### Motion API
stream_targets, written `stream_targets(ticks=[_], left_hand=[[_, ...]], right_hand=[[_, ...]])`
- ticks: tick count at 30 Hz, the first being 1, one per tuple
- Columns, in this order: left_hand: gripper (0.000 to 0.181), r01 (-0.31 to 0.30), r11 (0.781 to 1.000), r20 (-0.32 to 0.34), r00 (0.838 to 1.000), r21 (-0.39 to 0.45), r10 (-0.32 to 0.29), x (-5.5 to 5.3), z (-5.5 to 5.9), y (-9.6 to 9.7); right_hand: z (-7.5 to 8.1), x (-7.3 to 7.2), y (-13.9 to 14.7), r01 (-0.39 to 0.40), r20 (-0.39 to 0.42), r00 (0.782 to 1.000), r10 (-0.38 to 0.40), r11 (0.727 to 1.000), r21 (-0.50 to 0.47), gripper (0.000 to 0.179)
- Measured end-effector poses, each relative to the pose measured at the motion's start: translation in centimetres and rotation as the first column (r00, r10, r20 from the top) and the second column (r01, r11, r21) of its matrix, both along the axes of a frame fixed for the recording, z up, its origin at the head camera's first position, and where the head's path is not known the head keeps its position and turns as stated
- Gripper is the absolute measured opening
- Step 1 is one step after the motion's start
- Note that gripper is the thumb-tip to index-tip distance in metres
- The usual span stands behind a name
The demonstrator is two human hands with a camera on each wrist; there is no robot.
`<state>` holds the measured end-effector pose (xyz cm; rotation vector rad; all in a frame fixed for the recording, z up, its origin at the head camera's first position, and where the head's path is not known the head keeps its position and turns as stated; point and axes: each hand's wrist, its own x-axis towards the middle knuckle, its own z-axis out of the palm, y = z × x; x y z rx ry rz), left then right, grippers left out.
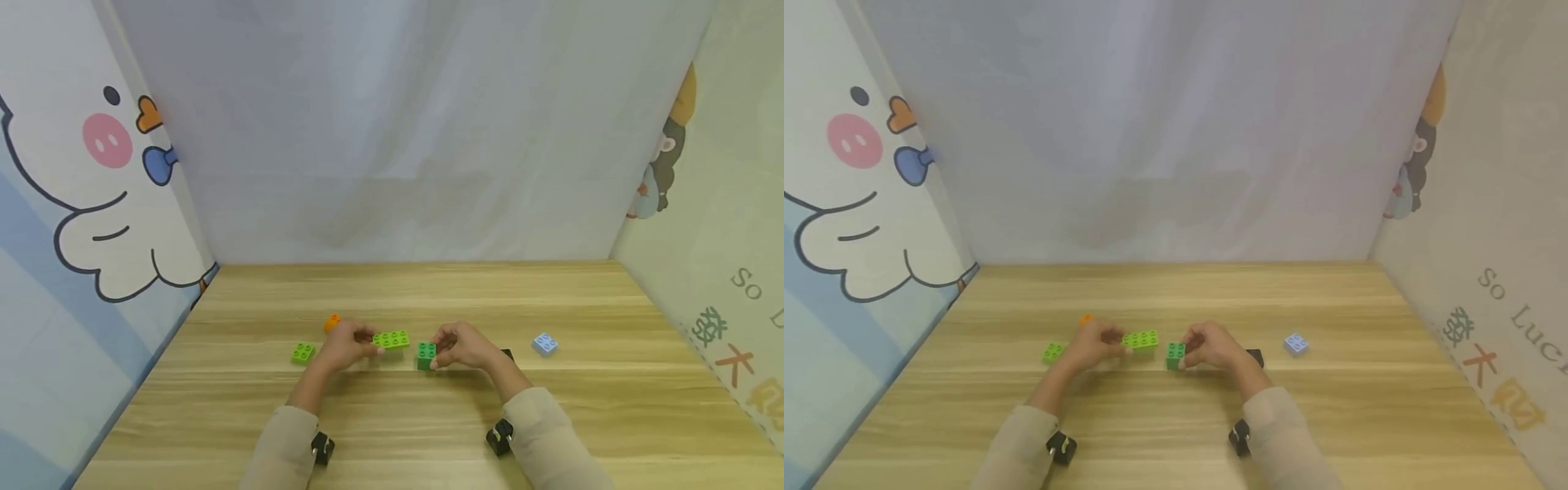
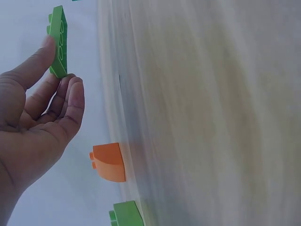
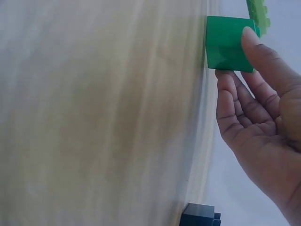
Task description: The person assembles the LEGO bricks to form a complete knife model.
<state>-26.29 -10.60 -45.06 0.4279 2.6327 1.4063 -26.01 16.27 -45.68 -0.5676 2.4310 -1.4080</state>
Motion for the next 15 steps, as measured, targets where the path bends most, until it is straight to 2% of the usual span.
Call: stream_targets(ticks=[8,15], left_hand=[[0.033,0.045,0.998,0.022,0.999,0.052,-0.046,0.4,0.1,1.4],[0.03,0.07,0.992,-0.006,0.998,0.108,-0.07,0.5,0.3,2.1]], right_hand=[[-0.2,0.4,0.4,-0.001,0.028,1.0,0.002,1.0,-0.023,0.031],[-0.2,0.3,-0.1,0.015,0.068,0.998,-0.011,0.998,-0.059,0.034]])
